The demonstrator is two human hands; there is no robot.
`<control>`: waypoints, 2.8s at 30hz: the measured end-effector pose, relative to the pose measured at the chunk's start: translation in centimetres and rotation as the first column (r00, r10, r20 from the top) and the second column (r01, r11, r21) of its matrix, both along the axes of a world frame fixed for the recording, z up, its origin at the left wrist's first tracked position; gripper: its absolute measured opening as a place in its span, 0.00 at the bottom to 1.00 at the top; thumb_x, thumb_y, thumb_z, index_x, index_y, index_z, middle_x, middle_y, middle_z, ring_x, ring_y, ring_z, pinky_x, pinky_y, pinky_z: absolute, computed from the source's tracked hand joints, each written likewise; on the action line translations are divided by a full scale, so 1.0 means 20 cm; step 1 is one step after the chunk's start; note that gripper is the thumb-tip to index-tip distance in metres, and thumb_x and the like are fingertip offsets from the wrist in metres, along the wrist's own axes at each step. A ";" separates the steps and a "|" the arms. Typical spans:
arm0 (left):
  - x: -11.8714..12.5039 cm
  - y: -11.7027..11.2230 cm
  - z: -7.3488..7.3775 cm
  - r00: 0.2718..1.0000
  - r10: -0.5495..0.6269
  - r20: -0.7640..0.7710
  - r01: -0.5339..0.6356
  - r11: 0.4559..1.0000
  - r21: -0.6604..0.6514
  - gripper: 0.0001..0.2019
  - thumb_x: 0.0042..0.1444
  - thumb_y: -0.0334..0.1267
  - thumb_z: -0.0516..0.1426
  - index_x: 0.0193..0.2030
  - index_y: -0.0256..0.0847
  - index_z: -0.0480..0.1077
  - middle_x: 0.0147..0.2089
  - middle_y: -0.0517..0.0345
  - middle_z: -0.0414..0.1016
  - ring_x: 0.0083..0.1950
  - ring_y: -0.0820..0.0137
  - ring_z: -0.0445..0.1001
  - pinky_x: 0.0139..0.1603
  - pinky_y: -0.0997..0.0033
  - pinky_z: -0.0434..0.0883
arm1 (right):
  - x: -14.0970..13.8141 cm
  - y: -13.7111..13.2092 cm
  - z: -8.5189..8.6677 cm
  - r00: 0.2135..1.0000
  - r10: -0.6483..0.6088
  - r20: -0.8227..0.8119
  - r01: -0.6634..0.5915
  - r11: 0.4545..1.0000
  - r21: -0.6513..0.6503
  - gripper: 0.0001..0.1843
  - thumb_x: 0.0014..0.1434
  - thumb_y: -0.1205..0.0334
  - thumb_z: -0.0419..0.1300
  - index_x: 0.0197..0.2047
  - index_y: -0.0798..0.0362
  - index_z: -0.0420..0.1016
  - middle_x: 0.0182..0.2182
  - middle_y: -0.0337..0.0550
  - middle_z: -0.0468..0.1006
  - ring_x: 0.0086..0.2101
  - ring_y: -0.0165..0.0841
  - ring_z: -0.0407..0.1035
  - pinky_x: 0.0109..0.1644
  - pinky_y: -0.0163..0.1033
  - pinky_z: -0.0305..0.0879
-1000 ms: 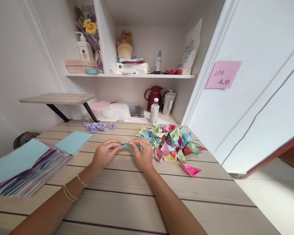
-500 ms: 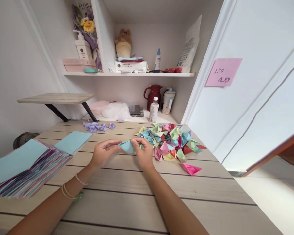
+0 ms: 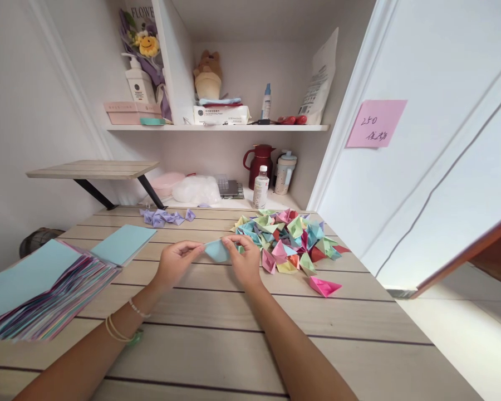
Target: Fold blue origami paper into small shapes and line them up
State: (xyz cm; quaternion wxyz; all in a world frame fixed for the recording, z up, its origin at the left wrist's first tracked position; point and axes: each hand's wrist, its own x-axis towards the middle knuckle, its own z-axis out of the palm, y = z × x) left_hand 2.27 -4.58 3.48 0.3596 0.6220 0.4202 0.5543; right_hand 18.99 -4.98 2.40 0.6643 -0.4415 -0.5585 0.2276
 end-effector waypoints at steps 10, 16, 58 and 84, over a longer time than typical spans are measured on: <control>-0.04 0.00 0.05 0.925 -0.132 -0.357 0.159 0.986 0.047 0.07 0.45 0.41 0.58 0.28 0.41 0.75 0.29 0.56 0.77 0.30 0.68 0.74 0.32 0.73 0.71 | 0.03 -0.02 0.04 0.965 0.048 0.258 -0.062 0.997 0.046 0.08 0.52 0.57 0.58 0.28 0.50 0.76 0.26 0.40 0.77 0.33 0.34 0.68 0.42 0.41 0.60; -0.05 0.01 0.05 0.930 -0.168 -0.327 0.181 0.983 0.010 0.06 0.44 0.41 0.59 0.26 0.42 0.75 0.27 0.55 0.77 0.28 0.67 0.74 0.28 0.73 0.70 | 0.02 -0.02 0.05 0.966 0.122 0.230 -0.128 0.992 0.014 0.07 0.50 0.57 0.59 0.28 0.49 0.76 0.29 0.41 0.77 0.34 0.35 0.69 0.42 0.42 0.61; 0.07 0.02 -0.07 0.930 0.127 0.345 -0.047 0.972 -0.231 0.16 0.40 0.44 0.62 0.30 0.32 0.70 0.26 0.53 0.75 0.28 0.70 0.74 0.32 0.70 0.72 | -0.16 -0.01 -0.05 0.657 0.078 -0.750 -0.318 0.930 -0.182 0.31 0.36 0.66 0.68 0.45 0.53 0.62 0.26 0.38 0.77 0.29 0.32 0.72 0.40 0.41 0.68; -0.06 0.13 -0.09 0.941 -0.026 0.337 0.137 0.941 -0.310 0.15 0.42 0.40 0.62 0.34 0.31 0.71 0.29 0.50 0.77 0.36 0.62 0.77 0.44 0.60 0.72 | -0.05 0.04 -0.12 0.962 0.252 0.103 -0.243 0.966 -0.085 0.31 0.54 0.57 0.54 0.60 0.48 0.53 0.36 0.42 0.76 0.25 0.29 0.68 0.31 0.36 0.67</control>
